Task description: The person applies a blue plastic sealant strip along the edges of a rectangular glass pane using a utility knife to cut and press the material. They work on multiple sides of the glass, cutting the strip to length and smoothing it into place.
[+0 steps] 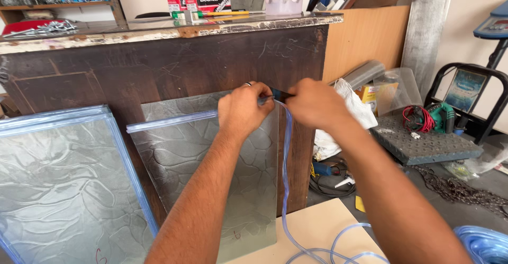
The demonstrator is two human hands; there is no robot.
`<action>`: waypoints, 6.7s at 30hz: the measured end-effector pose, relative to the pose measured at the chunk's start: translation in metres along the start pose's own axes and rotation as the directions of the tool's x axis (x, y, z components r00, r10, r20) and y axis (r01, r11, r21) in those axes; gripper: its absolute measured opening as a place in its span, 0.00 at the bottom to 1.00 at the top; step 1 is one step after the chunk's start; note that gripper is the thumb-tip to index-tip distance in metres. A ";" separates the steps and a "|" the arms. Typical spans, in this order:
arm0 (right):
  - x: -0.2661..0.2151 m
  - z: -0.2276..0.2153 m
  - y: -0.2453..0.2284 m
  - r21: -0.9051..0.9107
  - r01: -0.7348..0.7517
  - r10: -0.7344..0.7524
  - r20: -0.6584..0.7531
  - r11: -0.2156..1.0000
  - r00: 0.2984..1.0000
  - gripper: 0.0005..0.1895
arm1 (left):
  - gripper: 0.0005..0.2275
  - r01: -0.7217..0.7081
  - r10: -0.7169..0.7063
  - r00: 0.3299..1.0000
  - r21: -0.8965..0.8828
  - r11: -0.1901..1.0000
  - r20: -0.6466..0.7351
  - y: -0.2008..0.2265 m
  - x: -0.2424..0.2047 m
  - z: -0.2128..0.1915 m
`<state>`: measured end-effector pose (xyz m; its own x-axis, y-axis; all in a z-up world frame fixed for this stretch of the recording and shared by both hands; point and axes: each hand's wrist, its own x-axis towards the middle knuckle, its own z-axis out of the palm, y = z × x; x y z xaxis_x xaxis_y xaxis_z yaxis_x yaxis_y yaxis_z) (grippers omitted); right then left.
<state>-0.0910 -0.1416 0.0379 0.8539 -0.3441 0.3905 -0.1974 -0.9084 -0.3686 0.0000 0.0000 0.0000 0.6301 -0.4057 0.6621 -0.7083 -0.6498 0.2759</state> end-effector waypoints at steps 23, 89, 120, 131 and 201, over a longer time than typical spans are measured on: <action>0.038 0.008 0.009 -0.097 0.126 -0.119 0.076 0.987 0.990 0.15 | 0.08 -0.077 0.071 0.993 -0.065 0.995 -0.097 -0.005 -0.004 0.005; -0.004 0.155 0.032 0.766 0.206 0.180 -0.386 0.609 0.905 0.16 | 0.28 -0.078 -0.040 0.967 0.446 0.892 0.250 0.012 -0.001 0.010; -0.005 0.238 0.088 0.911 0.341 -0.193 -0.300 0.232 0.934 0.17 | 0.21 0.076 -0.079 0.997 0.407 0.910 -0.010 -0.075 -0.088 -0.092; -0.020 0.148 0.002 0.595 0.646 -0.396 -0.511 0.478 0.763 0.17 | 0.18 0.235 -0.204 0.923 0.059 0.970 -0.326 -0.111 -0.187 -0.144; -0.172 0.352 -0.227 0.430 0.587 -0.715 0.546 0.686 0.436 0.16 | 0.29 0.420 -0.724 0.608 0.641 0.642 0.326 -0.285 -0.421 -0.114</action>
<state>-0.0234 0.2072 -0.2421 0.7769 0.6291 -0.0268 0.5724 -0.7233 -0.3862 -0.0997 0.4288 -0.2776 0.9996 0.0139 -0.0241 0.0141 -0.9999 0.0083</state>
